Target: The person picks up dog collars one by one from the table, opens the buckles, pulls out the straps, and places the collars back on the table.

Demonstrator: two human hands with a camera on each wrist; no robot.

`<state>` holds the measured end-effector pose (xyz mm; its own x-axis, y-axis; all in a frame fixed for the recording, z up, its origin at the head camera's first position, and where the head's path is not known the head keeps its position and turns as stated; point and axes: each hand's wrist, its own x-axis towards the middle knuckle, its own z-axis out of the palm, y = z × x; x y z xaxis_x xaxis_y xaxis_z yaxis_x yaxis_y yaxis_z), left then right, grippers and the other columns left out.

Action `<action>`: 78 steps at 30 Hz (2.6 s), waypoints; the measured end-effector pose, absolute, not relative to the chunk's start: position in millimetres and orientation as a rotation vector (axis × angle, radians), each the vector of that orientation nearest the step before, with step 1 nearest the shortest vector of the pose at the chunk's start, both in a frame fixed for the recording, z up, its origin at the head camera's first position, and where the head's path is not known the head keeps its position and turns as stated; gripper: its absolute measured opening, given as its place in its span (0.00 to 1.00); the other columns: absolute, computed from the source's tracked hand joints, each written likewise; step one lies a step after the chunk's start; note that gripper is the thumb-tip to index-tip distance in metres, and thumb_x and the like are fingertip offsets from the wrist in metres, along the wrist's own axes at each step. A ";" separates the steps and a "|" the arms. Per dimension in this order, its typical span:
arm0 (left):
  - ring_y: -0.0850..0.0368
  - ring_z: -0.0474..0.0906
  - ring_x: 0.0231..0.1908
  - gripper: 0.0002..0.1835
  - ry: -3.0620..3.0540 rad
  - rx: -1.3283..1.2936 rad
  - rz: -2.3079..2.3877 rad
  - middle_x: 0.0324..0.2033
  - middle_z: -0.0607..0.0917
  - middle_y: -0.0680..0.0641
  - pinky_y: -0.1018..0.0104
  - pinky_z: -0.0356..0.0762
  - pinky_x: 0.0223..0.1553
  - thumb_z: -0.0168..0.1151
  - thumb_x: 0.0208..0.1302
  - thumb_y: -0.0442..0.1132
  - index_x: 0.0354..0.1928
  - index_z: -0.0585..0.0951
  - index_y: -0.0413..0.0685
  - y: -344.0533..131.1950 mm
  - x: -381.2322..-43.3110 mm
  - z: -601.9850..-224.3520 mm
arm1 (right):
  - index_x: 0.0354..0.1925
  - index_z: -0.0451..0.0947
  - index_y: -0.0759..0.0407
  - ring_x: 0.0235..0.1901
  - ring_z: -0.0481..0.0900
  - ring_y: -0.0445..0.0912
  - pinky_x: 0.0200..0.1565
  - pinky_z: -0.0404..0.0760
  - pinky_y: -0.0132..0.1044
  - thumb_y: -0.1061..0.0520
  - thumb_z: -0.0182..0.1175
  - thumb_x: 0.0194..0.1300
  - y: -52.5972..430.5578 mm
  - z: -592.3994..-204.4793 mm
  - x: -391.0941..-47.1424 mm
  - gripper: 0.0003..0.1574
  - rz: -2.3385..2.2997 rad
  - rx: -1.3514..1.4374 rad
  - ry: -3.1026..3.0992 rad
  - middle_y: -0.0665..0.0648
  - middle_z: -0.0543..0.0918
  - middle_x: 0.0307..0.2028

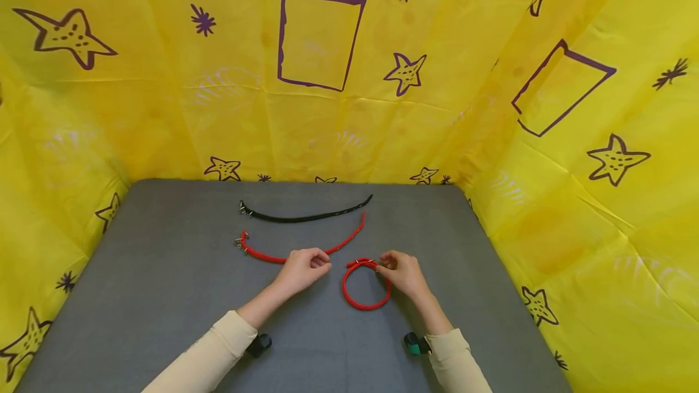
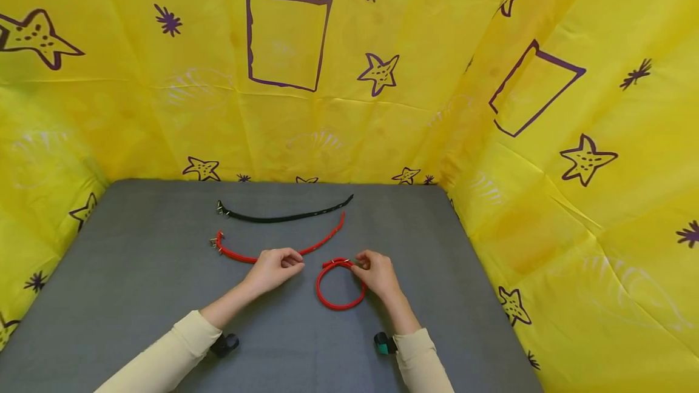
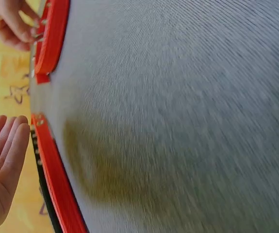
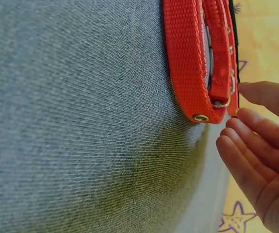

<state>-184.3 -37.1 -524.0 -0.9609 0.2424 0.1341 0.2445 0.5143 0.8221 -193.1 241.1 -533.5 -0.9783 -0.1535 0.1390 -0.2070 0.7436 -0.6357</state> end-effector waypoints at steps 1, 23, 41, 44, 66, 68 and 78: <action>0.65 0.80 0.27 0.04 -2.734 -0.458 -1.468 0.26 0.84 0.56 0.69 0.79 0.31 0.70 0.57 0.37 0.34 0.85 0.47 -33.6 -185.2 -526.2 | 0.39 0.85 0.61 0.31 0.83 0.42 0.34 0.80 0.35 0.58 0.73 0.54 241.6 -533.2 -192.2 0.13 1.060 0.290 -2.866 0.51 0.86 0.31; 0.61 0.79 0.27 0.12 -2.816 -0.473 -1.443 0.26 0.84 0.52 0.68 0.77 0.29 0.72 0.56 0.40 0.38 0.85 0.40 7.6 -188.3 -549.2 | 0.35 0.84 0.59 0.27 0.79 0.41 0.30 0.77 0.32 0.60 0.72 0.54 249.1 -541.7 -177.1 0.09 1.004 0.252 -2.872 0.49 0.84 0.27; 0.63 0.78 0.26 0.07 -2.812 -0.513 -1.400 0.24 0.83 0.52 0.71 0.76 0.28 0.71 0.52 0.34 0.33 0.85 0.41 10.7 -185.6 -553.4 | 0.33 0.84 0.61 0.25 0.78 0.40 0.28 0.77 0.30 0.67 0.71 0.53 244.7 -549.7 -174.8 0.08 1.065 0.290 -2.810 0.49 0.82 0.24; 0.63 0.77 0.26 0.06 -2.794 -0.509 -1.393 0.24 0.83 0.52 0.71 0.76 0.27 0.70 0.51 0.33 0.33 0.85 0.42 8.0 -183.4 -552.9 | 0.33 0.84 0.61 0.25 0.79 0.39 0.28 0.78 0.30 0.67 0.71 0.53 242.6 -548.9 -174.6 0.07 1.072 0.305 -2.807 0.48 0.82 0.24; 0.62 0.82 0.27 0.06 -2.581 -0.240 -1.642 0.27 0.86 0.53 0.70 0.80 0.30 0.72 0.53 0.31 0.34 0.86 0.45 -21.4 -171.5 -534.6 | 0.34 0.85 0.59 0.26 0.80 0.39 0.31 0.81 0.34 0.67 0.71 0.53 215.3 -524.1 -181.2 0.08 1.031 0.522 -2.639 0.48 0.83 0.25; 0.62 0.82 0.28 0.07 -2.559 -0.210 -1.662 0.28 0.86 0.53 0.70 0.80 0.31 0.73 0.53 0.32 0.35 0.86 0.45 -25.5 -171.2 -532.3 | 0.34 0.85 0.60 0.26 0.81 0.39 0.32 0.82 0.37 0.67 0.71 0.53 211.3 -520.5 -182.4 0.09 1.018 0.557 -2.605 0.48 0.84 0.26; 0.59 0.85 0.32 0.11 -2.455 -0.061 -1.799 0.31 0.87 0.51 0.72 0.79 0.31 0.75 0.52 0.34 0.40 0.87 0.45 -54.5 -164.0 -513.2 | 0.39 0.84 0.59 0.30 0.82 0.41 0.27 0.80 0.28 0.67 0.70 0.55 184.4 -503.8 -182.5 0.11 1.069 0.682 -2.421 0.51 0.84 0.32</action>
